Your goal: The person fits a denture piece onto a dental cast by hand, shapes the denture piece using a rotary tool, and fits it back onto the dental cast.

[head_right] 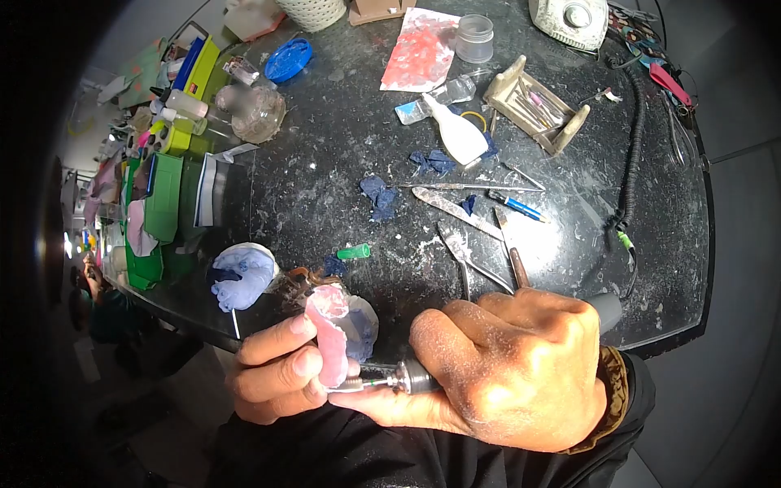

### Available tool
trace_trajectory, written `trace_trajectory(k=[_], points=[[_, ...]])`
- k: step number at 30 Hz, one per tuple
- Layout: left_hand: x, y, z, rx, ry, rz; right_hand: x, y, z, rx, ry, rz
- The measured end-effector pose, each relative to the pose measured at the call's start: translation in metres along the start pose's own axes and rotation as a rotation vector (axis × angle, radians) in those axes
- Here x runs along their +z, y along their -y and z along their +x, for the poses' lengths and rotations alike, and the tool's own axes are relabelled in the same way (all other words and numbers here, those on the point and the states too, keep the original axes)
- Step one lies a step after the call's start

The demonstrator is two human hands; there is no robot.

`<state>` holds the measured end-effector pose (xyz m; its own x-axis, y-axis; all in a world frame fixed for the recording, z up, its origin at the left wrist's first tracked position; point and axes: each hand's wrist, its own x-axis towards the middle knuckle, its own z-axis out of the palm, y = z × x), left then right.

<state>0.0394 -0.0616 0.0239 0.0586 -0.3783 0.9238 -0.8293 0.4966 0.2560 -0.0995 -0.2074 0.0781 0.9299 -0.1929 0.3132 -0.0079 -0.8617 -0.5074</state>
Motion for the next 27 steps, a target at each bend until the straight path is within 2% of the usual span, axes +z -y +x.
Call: trace_trajectory(k=[7, 10, 13, 16, 19, 23, 27], points=[[0.0, 0.002, 0.002, 0.027, -0.015, 0.001, -0.001, 0.0, 0.0, -0.005, 0.007, 0.003], [-0.017, -0.004, 0.007, -0.041, 0.275, 0.058, -0.003, 0.001, 0.0, 0.014, 0.024, 0.005], [-0.017, -0.005, 0.009, -0.054, 0.271, 0.042, -0.001, 0.0, -0.001, 0.02, 0.005, -0.012], [-0.004, -0.001, 0.005, -0.017, 0.041, -0.005, -0.002, 0.001, 0.0, 0.02, 0.022, -0.023], [-0.001, -0.001, 0.004, -0.019, -0.005, 0.014, -0.002, 0.001, 0.0, 0.022, 0.021, -0.018], [-0.012, -0.005, 0.004, -0.033, 0.216, 0.054, -0.004, 0.001, 0.0, 0.03, 0.065, -0.006], [-0.01, -0.001, 0.002, 0.016, 0.218, 0.06, -0.002, 0.002, 0.0, 0.024, 0.052, 0.015]])
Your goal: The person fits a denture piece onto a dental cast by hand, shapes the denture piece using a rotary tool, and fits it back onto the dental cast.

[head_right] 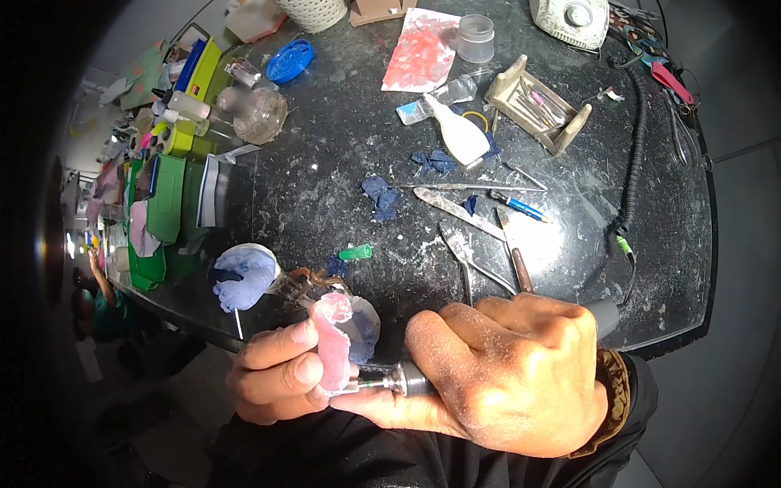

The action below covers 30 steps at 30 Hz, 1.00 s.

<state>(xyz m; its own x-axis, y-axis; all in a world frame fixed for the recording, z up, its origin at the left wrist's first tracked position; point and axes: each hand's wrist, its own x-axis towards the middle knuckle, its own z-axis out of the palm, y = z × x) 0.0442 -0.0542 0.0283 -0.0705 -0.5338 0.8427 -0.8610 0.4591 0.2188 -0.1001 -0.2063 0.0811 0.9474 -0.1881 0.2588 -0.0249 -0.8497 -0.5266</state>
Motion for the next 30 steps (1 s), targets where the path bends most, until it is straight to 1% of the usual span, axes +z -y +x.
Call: trace_trajectory(k=[5, 9, 12, 14, 15, 17, 20, 23, 26, 27, 30], points=[[-0.005, -0.003, 0.001, -0.039, 0.054, -0.05, 0.002, -0.001, 0.0, -0.013, -0.007, 0.019], [-0.001, -0.005, -0.002, -0.082, 0.028, -0.12, -0.001, 0.001, 0.0, -0.006, 0.017, 0.026], [-0.003, -0.001, -0.001, -0.048, 0.046, -0.109, 0.001, 0.001, 0.0, -0.002, 0.006, 0.021], [-0.004, -0.004, 0.001, -0.092, 0.054, -0.107, 0.001, 0.0, 0.0, -0.008, -0.003, 0.019], [-0.004, -0.013, 0.002, -0.164, 0.05, -0.131, 0.001, 0.0, 0.0, -0.014, -0.002, 0.021], [-0.005, -0.014, 0.001, -0.163, 0.044, -0.117, 0.0, 0.0, 0.0, -0.023, -0.004, 0.022], [-0.004, 0.0, -0.002, 0.016, 0.027, -0.03, 0.0, 0.0, 0.001, -0.035, -0.019, 0.018], [-0.001, 0.002, -0.002, 0.076, -0.021, -0.014, 0.001, 0.0, -0.001, -0.032, -0.034, 0.015], [0.003, 0.001, -0.002, 0.034, -0.058, -0.054, 0.0, 0.0, -0.001, -0.012, -0.037, -0.005], [0.003, -0.003, -0.003, -0.001, -0.056, -0.077, -0.001, 0.0, 0.0, -0.019, -0.037, -0.015], [-0.001, -0.002, -0.004, -0.005, -0.01, -0.095, -0.001, 0.002, 0.0, -0.03, -0.038, -0.028]])
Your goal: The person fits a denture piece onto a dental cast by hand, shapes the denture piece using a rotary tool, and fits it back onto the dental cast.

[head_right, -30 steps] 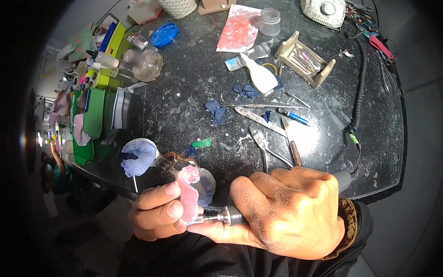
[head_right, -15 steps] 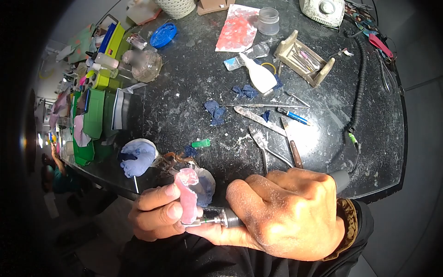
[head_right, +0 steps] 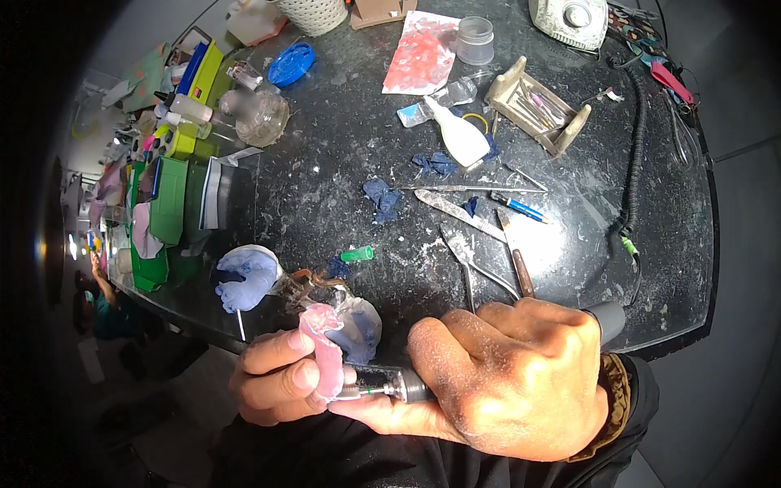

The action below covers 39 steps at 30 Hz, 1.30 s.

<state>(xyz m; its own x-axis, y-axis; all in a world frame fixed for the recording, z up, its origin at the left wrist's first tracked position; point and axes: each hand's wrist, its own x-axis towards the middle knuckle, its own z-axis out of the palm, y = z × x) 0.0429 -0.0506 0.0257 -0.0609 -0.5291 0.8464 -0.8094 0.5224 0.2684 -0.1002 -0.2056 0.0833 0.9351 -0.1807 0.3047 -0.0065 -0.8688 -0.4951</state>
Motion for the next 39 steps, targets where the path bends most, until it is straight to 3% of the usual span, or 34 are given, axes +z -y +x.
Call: trace_trajectory(k=[25, 28, 37, 39], points=[[0.003, -0.001, 0.003, -0.003, -0.036, 0.138, -0.004, -0.003, 0.0, -0.039, -0.031, 0.025], [0.01, 0.004, 0.008, 0.028, -0.146, 0.195, -0.003, -0.003, 0.003, -0.048, -0.079, 0.262], [0.0, 0.0, 0.016, -0.057, 0.092, 0.206, -0.001, -0.004, 0.001, 0.057, -0.057, 0.515], [-0.001, -0.004, 0.016, -0.115, 0.137, 0.196, -0.01, -0.004, 0.002, 0.116, 0.097, 0.481]])
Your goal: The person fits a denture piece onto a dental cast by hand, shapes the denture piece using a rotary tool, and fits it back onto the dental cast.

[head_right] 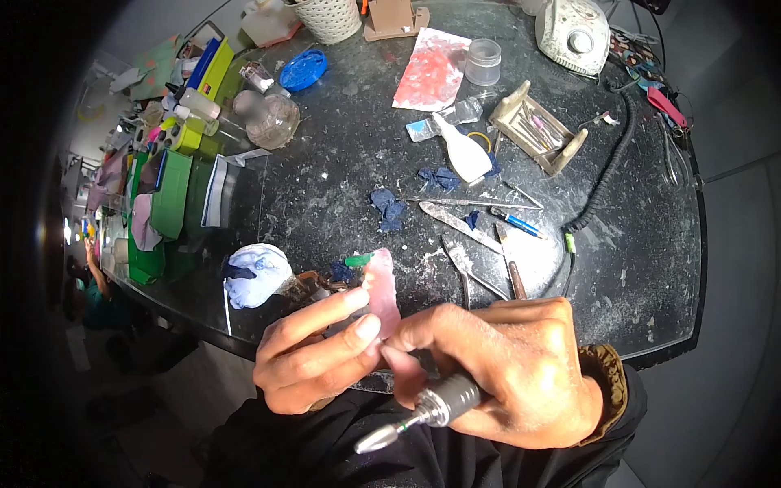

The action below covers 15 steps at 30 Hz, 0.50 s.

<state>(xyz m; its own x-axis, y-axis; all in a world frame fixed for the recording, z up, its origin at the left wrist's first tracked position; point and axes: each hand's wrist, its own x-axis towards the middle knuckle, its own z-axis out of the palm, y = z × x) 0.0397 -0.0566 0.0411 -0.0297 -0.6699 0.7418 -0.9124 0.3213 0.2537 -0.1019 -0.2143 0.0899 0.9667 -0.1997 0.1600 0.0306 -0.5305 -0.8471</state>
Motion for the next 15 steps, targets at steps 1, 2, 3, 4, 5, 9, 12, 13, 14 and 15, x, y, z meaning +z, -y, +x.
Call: trace_trajectory(k=[1, 2, 3, 4, 5, 9, 12, 13, 14, 15], points=[[0.0, -0.001, 0.0, -0.029, 0.01, -0.013, 0.0, 0.0, 0.0, 0.028, -0.005, 0.034], [-0.001, -0.002, 0.0, -0.057, 0.021, -0.026, 0.0, -0.001, 0.0, 0.055, -0.01, 0.067], [0.002, -0.001, -0.001, -0.11, -0.031, -0.133, -0.001, -0.001, 0.0, 0.059, -0.018, 0.091], [0.004, 0.0, -0.002, -0.157, -0.089, -0.243, 0.004, 0.003, 0.004, 0.061, -0.139, 0.062], [0.013, 0.001, -0.003, -0.21, -0.181, -0.39, 0.005, 0.003, 0.004, 0.069, -0.19, 0.071], [0.019, 0.0, -0.005, -0.428, -0.391, -1.069, 0.001, -0.01, 0.005, -0.083, -0.287, 0.012], [0.019, -0.001, -0.003, -0.499, -0.497, -1.403, -0.004, -0.004, 0.005, -0.042, -0.266, 0.045], [0.02, 0.001, -0.002, -0.48, -0.508, -1.453, -0.005, -0.003, 0.005, -0.039, -0.261, 0.05], [0.021, 0.001, 0.0, -0.463, -0.518, -1.504, -0.006, -0.004, 0.006, -0.052, -0.25, 0.041], [0.022, -0.002, 0.002, -0.48, -0.572, -1.569, -0.006, -0.004, 0.006, -0.063, -0.238, 0.033]])
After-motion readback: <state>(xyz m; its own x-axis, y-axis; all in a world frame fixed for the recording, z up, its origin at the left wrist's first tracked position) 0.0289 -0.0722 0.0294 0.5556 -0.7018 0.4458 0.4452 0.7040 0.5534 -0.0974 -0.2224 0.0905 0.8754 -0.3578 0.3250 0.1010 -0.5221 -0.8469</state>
